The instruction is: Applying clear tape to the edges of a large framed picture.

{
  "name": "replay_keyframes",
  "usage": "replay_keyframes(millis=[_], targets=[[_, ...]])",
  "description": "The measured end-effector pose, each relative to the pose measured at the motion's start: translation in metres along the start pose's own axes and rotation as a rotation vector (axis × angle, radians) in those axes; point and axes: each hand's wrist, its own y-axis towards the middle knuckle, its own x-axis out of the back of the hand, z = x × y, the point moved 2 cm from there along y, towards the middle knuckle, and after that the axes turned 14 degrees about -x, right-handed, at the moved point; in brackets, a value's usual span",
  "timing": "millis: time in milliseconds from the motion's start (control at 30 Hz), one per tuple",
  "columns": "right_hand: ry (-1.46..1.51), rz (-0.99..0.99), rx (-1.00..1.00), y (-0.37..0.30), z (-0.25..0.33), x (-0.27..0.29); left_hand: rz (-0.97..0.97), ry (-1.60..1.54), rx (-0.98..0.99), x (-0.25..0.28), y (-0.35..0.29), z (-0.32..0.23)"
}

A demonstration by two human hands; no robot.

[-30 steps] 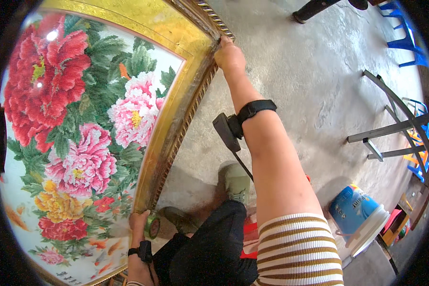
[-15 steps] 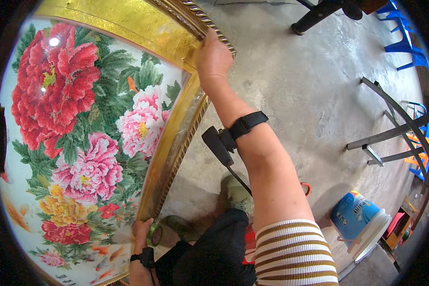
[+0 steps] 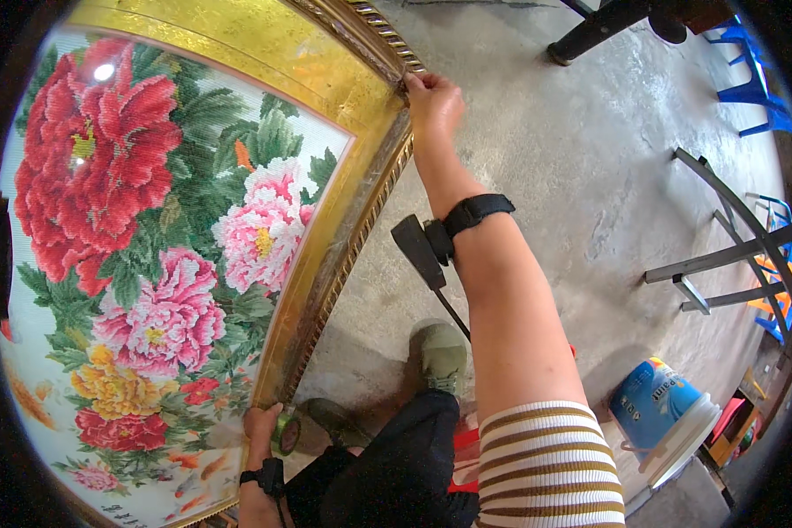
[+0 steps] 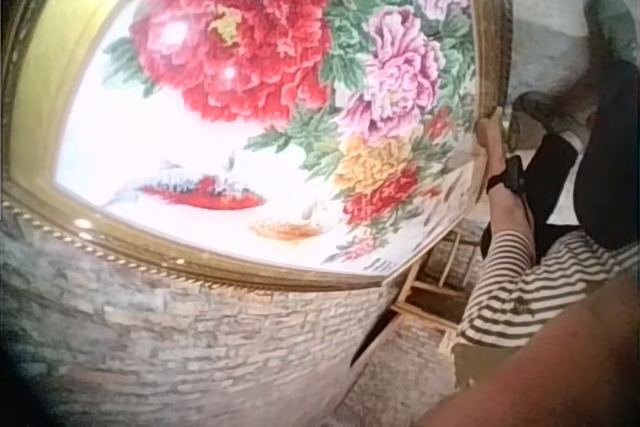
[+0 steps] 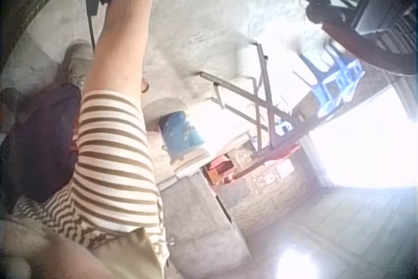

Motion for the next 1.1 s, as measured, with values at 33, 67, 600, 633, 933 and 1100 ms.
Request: replay_keyframes(millis=[33,67,600,633,933,1100], targets=[[0.068,0.016,-0.055,0.001,0.003,-0.001,-0.012,0.010,-0.002,-0.002,0.001,0.002],[0.137,0.032,-0.110,0.000,0.004,-0.002,-0.023,0.020,-0.004,-0.003,0.002,0.004],[0.190,0.296,-0.501,0.018,-0.005,0.007,-0.035,0.060,-0.022,0.002,-0.003,-0.003],[-0.169,0.089,-0.322,0.017,-0.003,0.013,-0.013,0.035,-0.005,0.001,0.000,0.002],[-0.603,-0.186,0.611,-0.047,0.038,0.025,-0.015,0.017,-0.021,-0.001,0.001,0.005],[-0.705,-0.096,0.704,-0.037,0.025,0.010,-0.015,0.027,-0.029,-0.003,0.002,0.004]])
